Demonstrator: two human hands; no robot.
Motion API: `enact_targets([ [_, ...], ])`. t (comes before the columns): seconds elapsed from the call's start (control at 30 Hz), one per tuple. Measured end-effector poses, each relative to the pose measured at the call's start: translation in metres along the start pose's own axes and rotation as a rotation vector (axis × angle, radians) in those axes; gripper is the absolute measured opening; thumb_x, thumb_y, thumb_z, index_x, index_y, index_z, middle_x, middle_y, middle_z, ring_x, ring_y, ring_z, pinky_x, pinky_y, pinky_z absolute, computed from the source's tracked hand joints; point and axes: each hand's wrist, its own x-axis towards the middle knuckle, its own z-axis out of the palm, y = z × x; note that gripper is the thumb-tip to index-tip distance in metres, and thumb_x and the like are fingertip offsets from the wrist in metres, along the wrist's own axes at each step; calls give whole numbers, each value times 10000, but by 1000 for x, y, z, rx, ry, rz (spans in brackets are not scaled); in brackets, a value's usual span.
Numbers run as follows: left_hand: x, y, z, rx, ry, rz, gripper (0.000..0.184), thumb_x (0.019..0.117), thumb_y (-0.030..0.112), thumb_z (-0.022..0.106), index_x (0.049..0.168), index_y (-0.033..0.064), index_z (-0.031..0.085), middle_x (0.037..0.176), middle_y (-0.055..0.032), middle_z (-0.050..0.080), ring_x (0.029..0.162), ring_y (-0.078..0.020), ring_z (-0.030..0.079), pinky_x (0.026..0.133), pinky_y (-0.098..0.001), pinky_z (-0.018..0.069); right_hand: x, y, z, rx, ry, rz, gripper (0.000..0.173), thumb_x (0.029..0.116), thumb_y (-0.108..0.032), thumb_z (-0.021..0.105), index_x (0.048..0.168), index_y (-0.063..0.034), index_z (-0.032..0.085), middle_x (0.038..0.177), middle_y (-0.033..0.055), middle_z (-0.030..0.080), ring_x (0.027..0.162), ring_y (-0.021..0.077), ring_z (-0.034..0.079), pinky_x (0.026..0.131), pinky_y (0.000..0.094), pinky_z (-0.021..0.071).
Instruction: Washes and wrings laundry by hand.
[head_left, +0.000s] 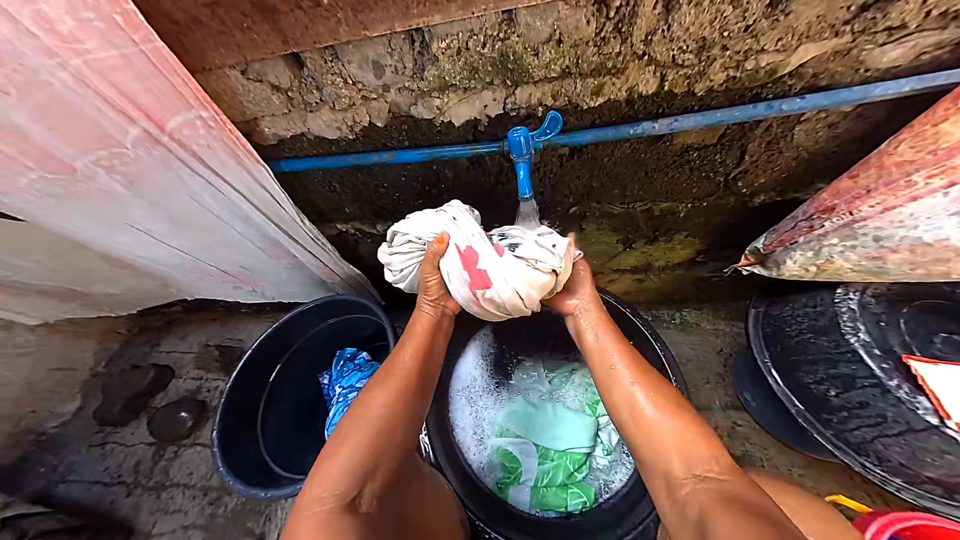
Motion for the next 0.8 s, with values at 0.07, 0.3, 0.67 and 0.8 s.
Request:
enact_targets([
  [0.07, -1, 8, -4, -1, 23, 30, 169, 969, 326, 633, 1043, 180, 677, 933, -9, 758, 868, -104, 738, 780, -316, 633, -1, -2, 0, -50, -120, -4, 928, 847, -924, 252, 1308, -212, 626, 1205, 74, 716, 1126, 238, 680, 914, 489, 588],
  [0.3, -11, 3, -4, 19, 65, 51, 272, 944, 423, 688, 1094, 197, 666, 973, 4, 747, 908, -105, 729, 808, -319, 625, -4, 15, 14, -266, -40, -72, 560, 964, -654, 538, 1287, -199, 583, 1070, 25, 725, 981, 149, 710, 833, 368, 614],
  [0.67, -21, -19, -9, -39, 6, -63, 287, 856, 444, 781, 1022, 221, 710, 899, 19, 758, 824, -79, 738, 738, -284, 630, 2, 41, -10, -120, 182, -350, 381, 1102, -392, 304, 1148, -166, 607, 976, 19, 703, 928, 132, 691, 805, 360, 599],
  [0.8, -22, -17, -8, -86, 37, -49, 270, 883, 437, 753, 1033, 216, 717, 903, 14, 761, 821, -80, 740, 732, -280, 631, 2, 37, -17, 11, -39, -244, 489, 1067, -534, 289, 1167, -212, 644, 1041, 23, 739, 990, 163, 714, 836, 393, 610],
])
